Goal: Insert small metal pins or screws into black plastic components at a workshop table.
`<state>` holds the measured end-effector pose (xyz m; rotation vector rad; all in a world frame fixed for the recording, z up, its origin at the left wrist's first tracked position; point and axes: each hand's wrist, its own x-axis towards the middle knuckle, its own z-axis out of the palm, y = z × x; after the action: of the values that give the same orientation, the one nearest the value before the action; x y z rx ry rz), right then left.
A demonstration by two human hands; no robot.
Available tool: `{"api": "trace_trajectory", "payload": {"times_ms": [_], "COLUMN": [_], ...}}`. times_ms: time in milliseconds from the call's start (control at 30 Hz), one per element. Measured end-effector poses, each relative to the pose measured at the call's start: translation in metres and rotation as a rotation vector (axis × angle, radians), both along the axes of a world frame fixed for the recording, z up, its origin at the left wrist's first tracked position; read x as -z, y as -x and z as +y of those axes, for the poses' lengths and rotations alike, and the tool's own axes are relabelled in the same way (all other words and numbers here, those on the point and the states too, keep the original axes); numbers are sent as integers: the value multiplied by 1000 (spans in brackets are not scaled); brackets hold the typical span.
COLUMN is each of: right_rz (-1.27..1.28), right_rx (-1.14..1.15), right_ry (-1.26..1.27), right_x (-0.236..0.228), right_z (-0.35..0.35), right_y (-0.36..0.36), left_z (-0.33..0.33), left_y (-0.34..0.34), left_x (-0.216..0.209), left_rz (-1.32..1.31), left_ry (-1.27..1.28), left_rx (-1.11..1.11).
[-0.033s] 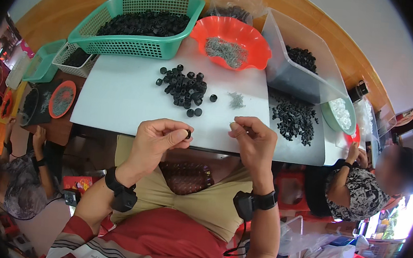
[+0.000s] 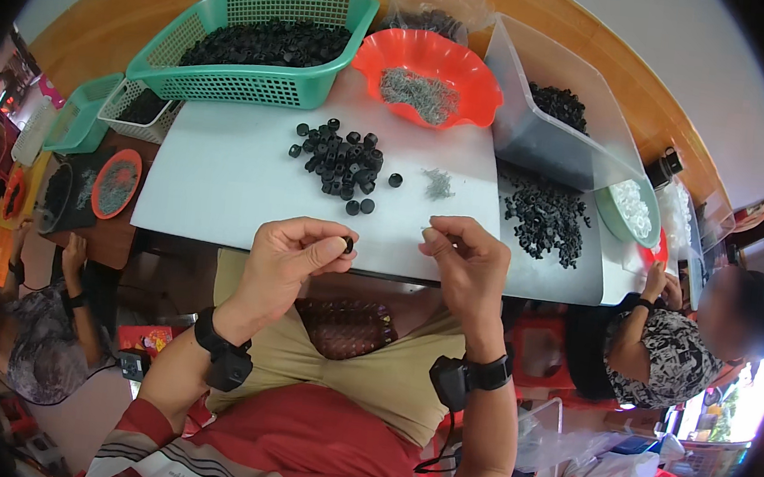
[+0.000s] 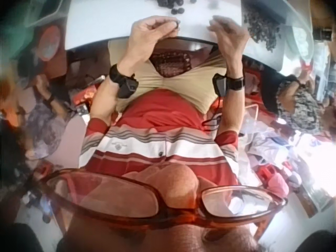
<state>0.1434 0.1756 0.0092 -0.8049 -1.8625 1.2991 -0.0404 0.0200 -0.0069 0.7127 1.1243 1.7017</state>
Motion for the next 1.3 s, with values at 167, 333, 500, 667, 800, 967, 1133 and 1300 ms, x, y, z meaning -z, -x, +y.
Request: {"api": "trace_trajectory", "payload": {"times_ms": [167, 333, 500, 667, 800, 967, 1133, 1300], "right_rz": [65, 122, 103, 50, 34, 57, 33, 38], "right_rx": [-119, -230, -265, -214, -118, -55, -50, -43], "right_ry": [64, 113, -53, -88, -128, -122, -123, -147], "right_x": [-2, -7, 0, -4, 1, 10, 12, 13], "right_z": [-28, -50, -53, -57, -50, -40, -35, -31], "right_y": [2, 9, 12, 12, 10, 10, 10, 10], "left_z": [-4, -8, -10, -13, -14, -10, -1, 9], "left_y": [2, -1, -3, -6, -5, -7, -1, 3], "left_x": [4, 1, 3, 0, 4, -9, -5, -3], "left_rz": [-165, -292, -353, -303, 185, 834, 1146, 1299], "left_ry": [-49, -59, -71, -25, 48, 23, -75, -145], "left_rx": [56, 99, 131, 99, -13, -239, -310, -330]}}
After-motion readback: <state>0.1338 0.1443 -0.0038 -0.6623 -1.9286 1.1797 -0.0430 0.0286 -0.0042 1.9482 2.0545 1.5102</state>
